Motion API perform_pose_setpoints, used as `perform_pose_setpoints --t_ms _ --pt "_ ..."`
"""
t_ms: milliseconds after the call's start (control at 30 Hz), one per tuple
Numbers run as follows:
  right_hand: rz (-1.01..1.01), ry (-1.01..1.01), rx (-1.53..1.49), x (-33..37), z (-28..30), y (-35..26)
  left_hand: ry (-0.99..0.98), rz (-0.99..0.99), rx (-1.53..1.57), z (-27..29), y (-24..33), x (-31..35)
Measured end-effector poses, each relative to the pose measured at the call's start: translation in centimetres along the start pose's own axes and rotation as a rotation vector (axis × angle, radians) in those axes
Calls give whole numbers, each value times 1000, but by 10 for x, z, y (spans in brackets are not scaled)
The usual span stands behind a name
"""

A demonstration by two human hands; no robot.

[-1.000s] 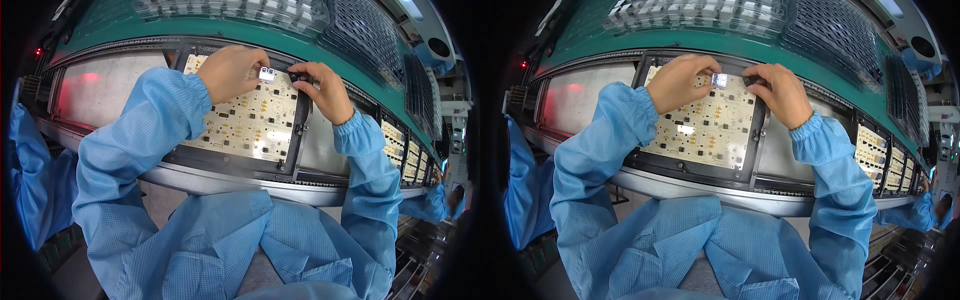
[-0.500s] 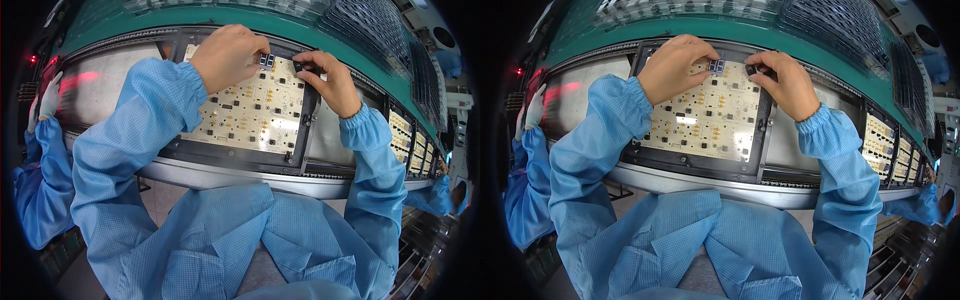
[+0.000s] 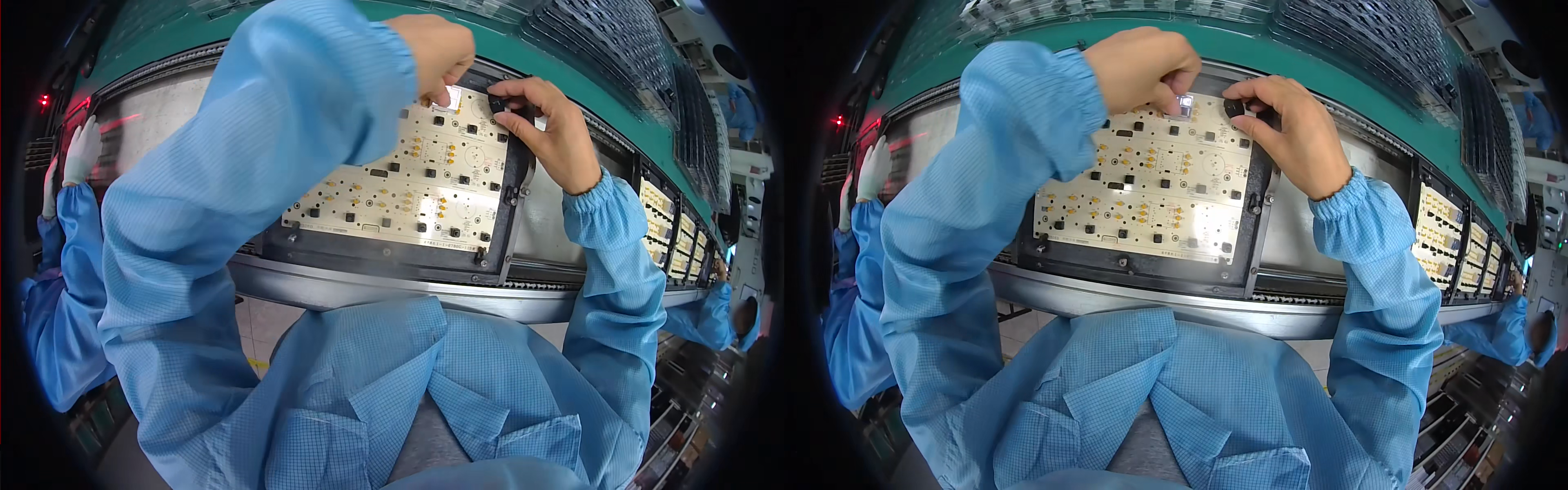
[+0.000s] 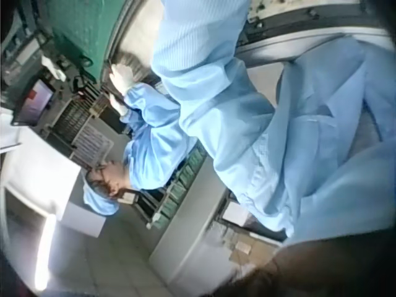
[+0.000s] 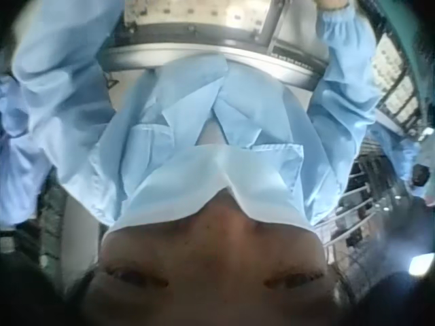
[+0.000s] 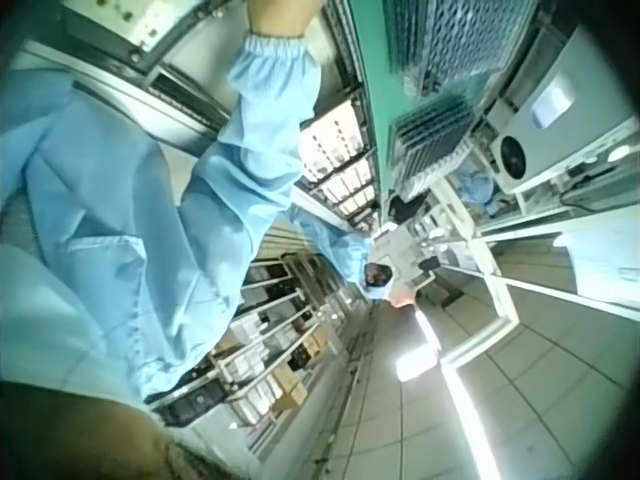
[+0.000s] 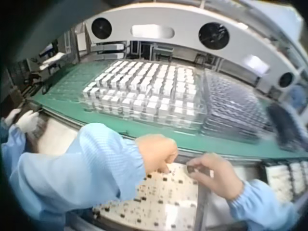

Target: Manually placing 7-segment display components onto a printed circuit board on a factory assembly line.

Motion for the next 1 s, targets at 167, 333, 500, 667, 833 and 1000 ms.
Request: perform_pose_setpoints --t_ms 167,333,500,667,833,1000 --pt "2 -13 21 8 1 1 -272 138 67 4 -1 -38" --pt "9 34 36 10 1 1 -111 33 -25 -2 -8 -21" --pt "-1 50 122 14 4 -2 950 -164 -135 76 -78 42" --pt "70 35 190 9 5 3 595 -41 -377 137 -142 67" --pt "34 -4 250 9 7 -2 435 298 -432 149 -143 56" --pt "75 -12 275 7 10 -1 64 320 -425 183 -195 37"
Point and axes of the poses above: each hand's wrist, its own x-axis away from the middle knuckle, its own z-axis out of the back of the hand, y = z × x, the point moved 1 cm from there along -x, towards the middle knuckle, and after that the axes turned 4 degrees about -y, right-handed, at the moved point
